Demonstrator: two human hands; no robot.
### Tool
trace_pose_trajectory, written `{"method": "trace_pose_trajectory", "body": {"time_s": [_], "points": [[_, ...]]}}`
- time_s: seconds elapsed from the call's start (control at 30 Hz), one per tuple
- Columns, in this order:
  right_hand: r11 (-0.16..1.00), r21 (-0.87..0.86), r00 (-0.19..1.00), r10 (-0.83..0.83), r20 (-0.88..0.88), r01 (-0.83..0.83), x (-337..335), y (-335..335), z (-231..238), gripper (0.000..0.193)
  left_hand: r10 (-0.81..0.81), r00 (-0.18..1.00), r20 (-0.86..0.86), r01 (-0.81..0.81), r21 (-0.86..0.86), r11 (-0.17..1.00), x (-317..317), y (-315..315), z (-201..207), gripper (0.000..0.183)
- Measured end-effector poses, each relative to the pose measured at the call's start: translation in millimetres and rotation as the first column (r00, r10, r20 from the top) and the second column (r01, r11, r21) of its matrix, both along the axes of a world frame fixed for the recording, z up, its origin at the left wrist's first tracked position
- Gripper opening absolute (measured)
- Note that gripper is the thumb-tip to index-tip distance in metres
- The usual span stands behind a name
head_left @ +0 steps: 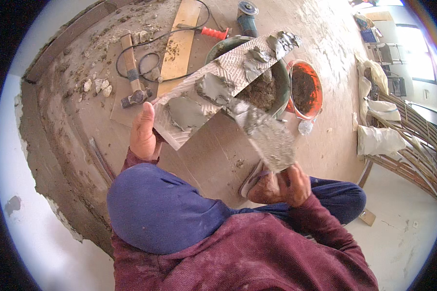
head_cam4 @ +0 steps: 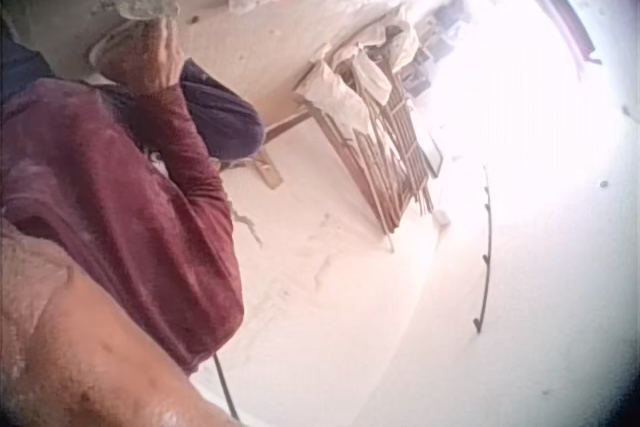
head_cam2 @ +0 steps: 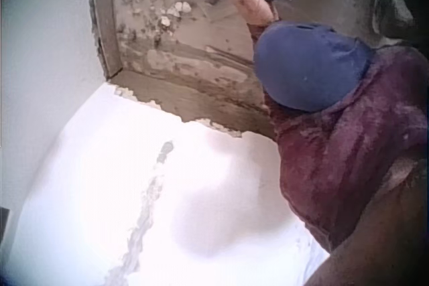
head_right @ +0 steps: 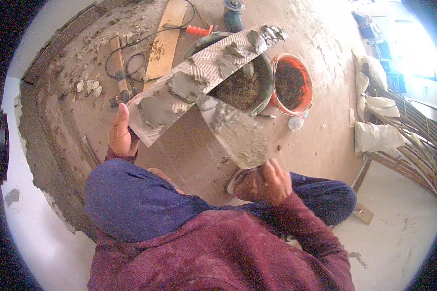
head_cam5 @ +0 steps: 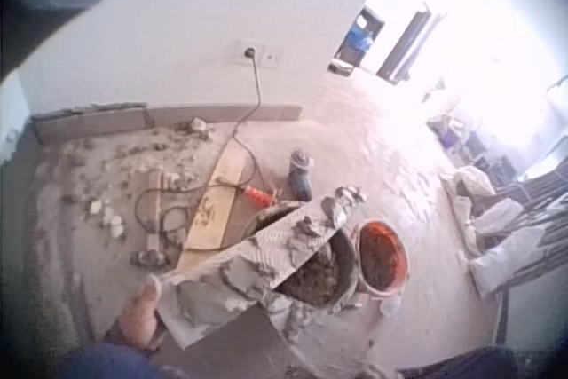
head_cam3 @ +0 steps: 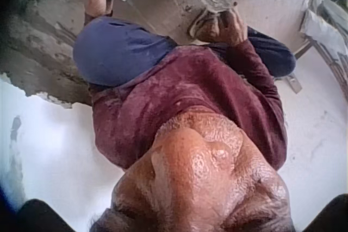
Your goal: The person scoops adhesive from a bucket using a trowel and spreads it onto a rectangular tile. They then apply the adhesive to the wall and use a hammer to tap a metal strip into place.
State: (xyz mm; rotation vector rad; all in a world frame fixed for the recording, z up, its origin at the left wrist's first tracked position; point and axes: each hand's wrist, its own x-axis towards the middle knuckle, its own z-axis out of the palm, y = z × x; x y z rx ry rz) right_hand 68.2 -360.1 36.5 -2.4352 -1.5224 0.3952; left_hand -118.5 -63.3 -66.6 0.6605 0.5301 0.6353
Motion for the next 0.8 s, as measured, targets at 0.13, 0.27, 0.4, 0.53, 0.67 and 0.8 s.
{"method": "trace_pose_trajectory", "body": {"time_s": [0.13, 0.27, 0.4, 0.53, 0.67, 0.8], "points": [[0.992, 0.006, 0.988, 0.128, 0.088, -0.129, 31, 35, 8, 0.027, 0.034, 0.999, 0.005, -0.034, -0.039, 0.999, 0, -1, -3, 0.055], [0.977, -0.016, 0.964, 0.215, 0.158, -0.215, 52, 69, -20, 0.029, 0.072, 0.997, -0.025, -0.073, -0.021, 0.997, 4, 0, -5, 0.055], [0.993, 0.045, 0.984, 0.106, 0.145, -0.113, 61, 67, -46, 0.030, 0.040, 0.996, 0.081, -0.031, -0.102, 0.994, 6, 1, 0, 0.055], [0.999, 0.036, 0.994, -0.043, 0.098, 0.039, 39, 55, -50, 0.027, 0.042, 0.992, 0.121, -0.019, -0.185, 0.983, 8, 0, -5, 0.055], [0.993, 0.026, 0.992, -0.117, 0.048, 0.115, 12, 27, -30, 0.026, 0.040, 0.995, 0.094, -0.025, -0.159, 0.987, 0, 3, -4, 0.055], [0.989, -0.124, 0.990, -0.063, 0.123, 0.078, 40, -10, 39, 0.032, 0.066, 0.997, -0.027, -0.069, -0.096, 0.993, 0, 4, -18, 0.055]]}}
